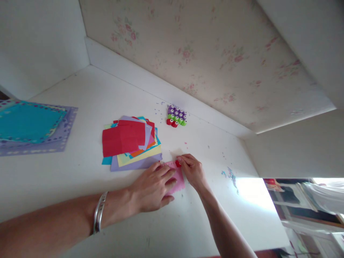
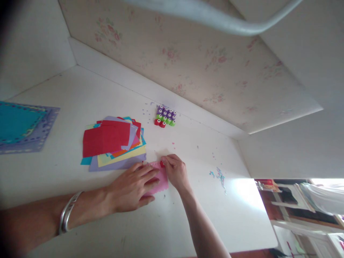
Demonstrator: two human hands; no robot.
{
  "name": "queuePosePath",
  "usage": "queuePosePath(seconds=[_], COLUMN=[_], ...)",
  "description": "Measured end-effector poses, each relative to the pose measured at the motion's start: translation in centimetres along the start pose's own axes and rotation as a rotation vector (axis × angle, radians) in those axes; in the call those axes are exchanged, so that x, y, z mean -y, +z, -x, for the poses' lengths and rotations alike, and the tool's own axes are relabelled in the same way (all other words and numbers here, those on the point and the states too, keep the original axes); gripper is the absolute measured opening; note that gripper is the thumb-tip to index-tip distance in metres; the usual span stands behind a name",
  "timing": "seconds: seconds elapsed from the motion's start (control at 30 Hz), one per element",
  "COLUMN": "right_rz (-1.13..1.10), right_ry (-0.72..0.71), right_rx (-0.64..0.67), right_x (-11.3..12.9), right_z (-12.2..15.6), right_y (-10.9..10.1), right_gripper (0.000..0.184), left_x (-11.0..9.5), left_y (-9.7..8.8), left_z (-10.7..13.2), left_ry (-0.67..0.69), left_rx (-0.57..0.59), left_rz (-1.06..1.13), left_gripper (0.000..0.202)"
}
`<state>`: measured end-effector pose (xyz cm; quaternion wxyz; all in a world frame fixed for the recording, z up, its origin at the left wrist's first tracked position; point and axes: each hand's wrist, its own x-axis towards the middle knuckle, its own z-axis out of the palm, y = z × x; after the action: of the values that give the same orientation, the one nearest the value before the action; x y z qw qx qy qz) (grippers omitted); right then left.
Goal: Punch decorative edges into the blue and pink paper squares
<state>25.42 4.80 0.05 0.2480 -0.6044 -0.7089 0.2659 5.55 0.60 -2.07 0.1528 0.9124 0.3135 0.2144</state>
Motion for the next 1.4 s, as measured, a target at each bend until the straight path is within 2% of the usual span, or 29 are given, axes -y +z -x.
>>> queuePosePath(seconds=[0.47, 0.67, 0.97, 1.1, 1.2, 1.27, 1.4], right_rz=[0.057, 0.028, 0.038, 0.037, -0.029, -0.06, -0.087], right_ry=[-0.041, -0.073, -0.066, -0.079, -0.104, -0.116, -0.123], right_rx=[0.011, 0.075, 0.015, 0.069, 0.175, 0.244, 0.297], right_x=[0.6, 0.8, -0.1, -0.2, -0.2, -0.2, -0.4], right_z=[0.0, -0.1, -0.2, -0.2, 0.1, 0.2, 0.0], right_y=[-0.8, -1.9, -1.9, -2.3, -3.2, -3.9, -4.7], right_gripper=[0.027, 0.032, 0.033, 0.034, 0.024, 0.024, 0.022], left_x=[-0.2, -0.5, -0.5, -0.5, -0.5, -0.5, -0.4], left_y=[-0.4, -0.7, -0.6, -0.7, -0.7, -0.7, -0.6], left_z=[-0.1, -0.1, -0.3, -0.3, -0.3, -0.3, -0.3], left_ry=[0.009, 0.006, 0.018, 0.017, 0.012, 0.007, 0.002], left_rx=[0.003, 0.011, 0.006, 0.008, 0.021, 0.031, 0.044], left_rz=[-0.031, -0.043, -0.046, -0.048, -0.046, -0.043, -0.035], left_gripper=[0.046, 0.044, 0.043, 0.043, 0.043, 0.043, 0.043])
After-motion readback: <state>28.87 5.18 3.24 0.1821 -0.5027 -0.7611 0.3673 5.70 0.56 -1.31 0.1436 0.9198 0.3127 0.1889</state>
